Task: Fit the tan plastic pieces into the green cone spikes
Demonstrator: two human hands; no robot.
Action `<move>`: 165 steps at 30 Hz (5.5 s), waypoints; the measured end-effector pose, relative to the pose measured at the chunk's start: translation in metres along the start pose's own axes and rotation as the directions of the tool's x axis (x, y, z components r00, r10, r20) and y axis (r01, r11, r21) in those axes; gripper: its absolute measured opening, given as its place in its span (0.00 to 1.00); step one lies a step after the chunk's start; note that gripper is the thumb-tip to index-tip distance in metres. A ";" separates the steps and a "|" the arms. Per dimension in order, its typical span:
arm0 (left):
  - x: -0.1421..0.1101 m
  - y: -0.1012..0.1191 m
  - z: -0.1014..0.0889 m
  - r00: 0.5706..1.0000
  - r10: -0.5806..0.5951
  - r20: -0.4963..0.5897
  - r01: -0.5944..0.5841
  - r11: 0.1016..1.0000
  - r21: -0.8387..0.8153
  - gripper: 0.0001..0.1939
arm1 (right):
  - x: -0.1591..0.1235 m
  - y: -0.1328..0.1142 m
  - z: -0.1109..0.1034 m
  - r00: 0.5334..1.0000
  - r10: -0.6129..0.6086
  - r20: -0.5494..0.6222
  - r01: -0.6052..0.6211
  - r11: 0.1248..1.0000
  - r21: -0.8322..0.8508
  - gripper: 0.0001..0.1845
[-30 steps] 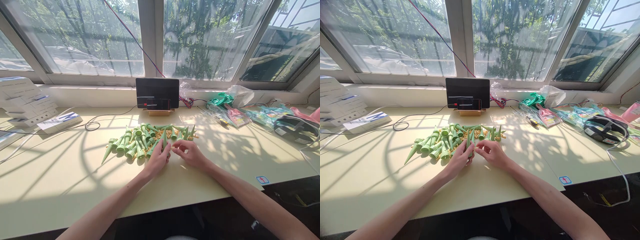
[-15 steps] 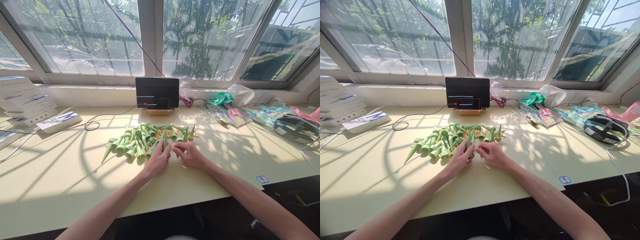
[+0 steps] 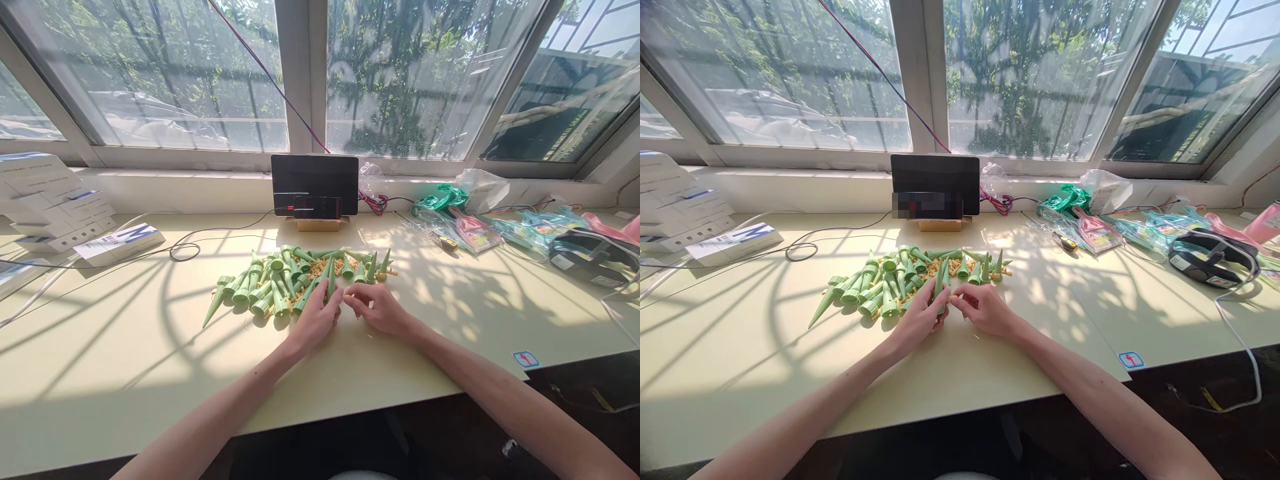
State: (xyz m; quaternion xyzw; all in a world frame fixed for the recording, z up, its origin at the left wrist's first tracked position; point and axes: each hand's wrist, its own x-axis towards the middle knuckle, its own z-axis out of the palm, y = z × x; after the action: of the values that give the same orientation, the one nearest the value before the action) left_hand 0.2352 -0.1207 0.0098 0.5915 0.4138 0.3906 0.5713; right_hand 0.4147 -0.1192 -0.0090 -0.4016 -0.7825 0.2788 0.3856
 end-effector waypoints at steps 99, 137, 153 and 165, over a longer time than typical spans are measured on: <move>-0.001 0.001 -0.001 1.000 -0.017 -0.001 0.017 1.000 -0.001 0.20 | 0.001 -0.003 -0.002 0.999 0.012 0.048 -0.012 1.000 -0.003 0.17; -0.002 0.004 0.001 1.000 -0.014 0.012 0.015 1.000 -0.021 0.21 | 0.001 0.002 -0.001 0.997 -0.015 0.071 0.016 1.000 -0.005 0.19; -0.002 0.003 0.001 1.000 -0.020 0.010 0.020 1.000 0.009 0.18 | 0.000 0.001 -0.001 0.998 0.019 0.068 -0.019 1.000 0.003 0.13; -0.001 0.001 0.000 1.000 -0.005 0.005 0.006 1.000 -0.009 0.19 | 0.001 0.001 -0.001 0.998 0.008 0.068 -0.010 1.000 0.018 0.16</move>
State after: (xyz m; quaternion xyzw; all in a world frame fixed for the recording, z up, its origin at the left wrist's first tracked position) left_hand 0.2349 -0.1215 0.0106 0.5887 0.4121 0.3894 0.5762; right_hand 0.4159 -0.1181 -0.0088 -0.3917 -0.7907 0.3014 0.3612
